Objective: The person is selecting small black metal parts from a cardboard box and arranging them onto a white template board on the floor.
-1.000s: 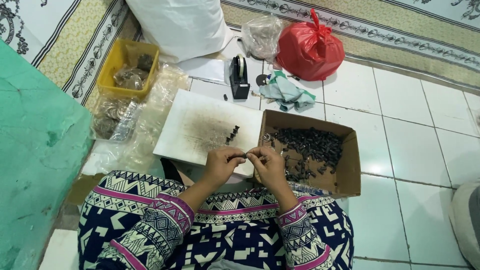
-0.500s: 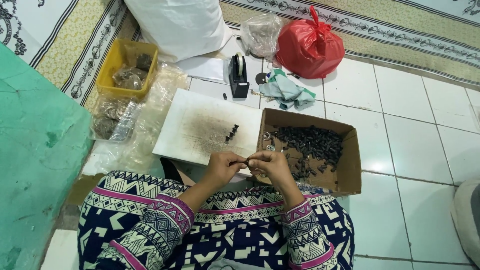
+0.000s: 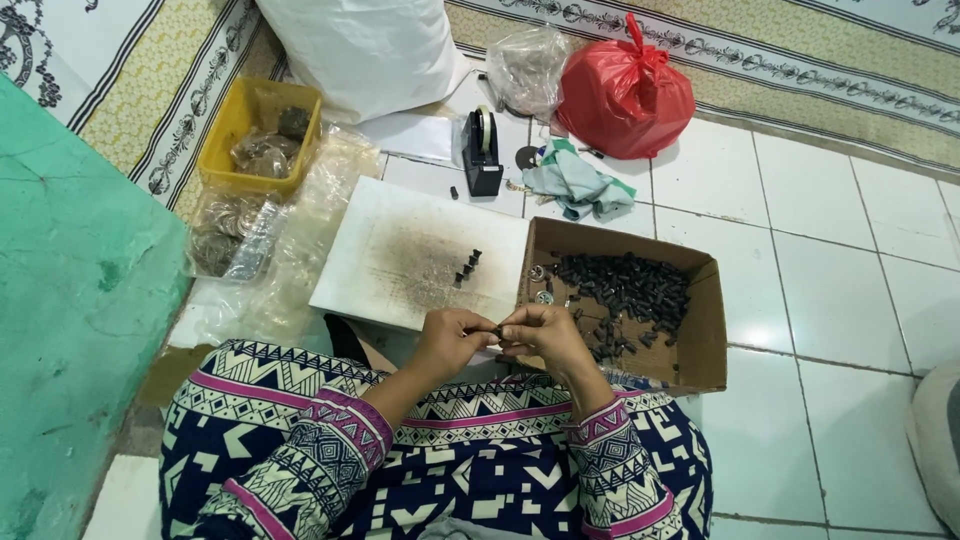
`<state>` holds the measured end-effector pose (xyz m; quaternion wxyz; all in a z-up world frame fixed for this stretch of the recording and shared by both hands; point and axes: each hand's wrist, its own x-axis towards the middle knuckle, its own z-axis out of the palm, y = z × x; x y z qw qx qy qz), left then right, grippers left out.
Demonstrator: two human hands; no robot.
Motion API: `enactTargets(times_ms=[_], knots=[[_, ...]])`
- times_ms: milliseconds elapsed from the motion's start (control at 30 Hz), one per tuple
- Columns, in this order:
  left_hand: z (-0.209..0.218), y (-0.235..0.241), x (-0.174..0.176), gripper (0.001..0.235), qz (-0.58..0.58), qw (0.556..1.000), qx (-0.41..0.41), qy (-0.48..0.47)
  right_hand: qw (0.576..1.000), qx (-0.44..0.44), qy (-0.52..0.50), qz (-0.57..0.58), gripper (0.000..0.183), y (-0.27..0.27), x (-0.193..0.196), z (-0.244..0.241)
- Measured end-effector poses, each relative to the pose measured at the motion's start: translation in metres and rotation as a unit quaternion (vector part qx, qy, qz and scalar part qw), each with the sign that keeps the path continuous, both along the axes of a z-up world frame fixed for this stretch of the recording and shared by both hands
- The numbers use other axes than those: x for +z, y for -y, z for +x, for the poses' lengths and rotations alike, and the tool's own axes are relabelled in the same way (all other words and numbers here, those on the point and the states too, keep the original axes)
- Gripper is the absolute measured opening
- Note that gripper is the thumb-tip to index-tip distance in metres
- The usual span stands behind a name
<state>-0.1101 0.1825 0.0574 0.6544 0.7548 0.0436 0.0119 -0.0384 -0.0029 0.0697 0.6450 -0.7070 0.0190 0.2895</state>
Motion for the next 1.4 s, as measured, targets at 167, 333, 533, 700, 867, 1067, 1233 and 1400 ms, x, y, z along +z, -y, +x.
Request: enactTargets(times_ms=[167,333,533,700,867,1067,1233,1400], knots=[[0.004,-0.001,-0.008,0.017,0.001,1.000,0.015,-0.014,1.000,-0.013,-0.006,0.013,0.020,-0.003,-0.012,0.002],[0.003,0.001,-0.018,0.018,0.017,0.999,0.027,-0.008,0.999,-0.026,-0.011,0.023,0.021,-0.005,-0.017,-0.003],[0.008,0.003,-0.002,0.019,-0.013,0.998,0.051,-0.027,0.999,-0.041,0.006,0.025,0.023,-0.009,-0.012,-0.001],[0.029,-0.012,0.018,0.021,0.002,0.997,0.078,-0.011,0.995,-0.055,0.074,0.038,0.034,-0.024,0.013,0.013],[0.059,-0.026,0.029,0.026,0.041,0.996,0.067,0.030,0.987,-0.052,0.155,0.003,0.031,-0.033,0.001,0.052],[0.091,-0.041,0.009,0.028,0.063,0.988,0.130,0.049,0.951,-0.062,0.274,-0.130,0.019,-0.050,-0.025,0.086],[0.106,-0.043,-0.019,0.033,0.024,0.985,0.172,0.017,0.922,-0.025,0.336,-0.194,0.017,-0.062,-0.047,0.096],[0.115,-0.036,-0.044,0.036,0.007,0.986,0.168,-0.008,0.893,0.009,0.388,-0.228,0.018,-0.072,-0.034,0.092]])
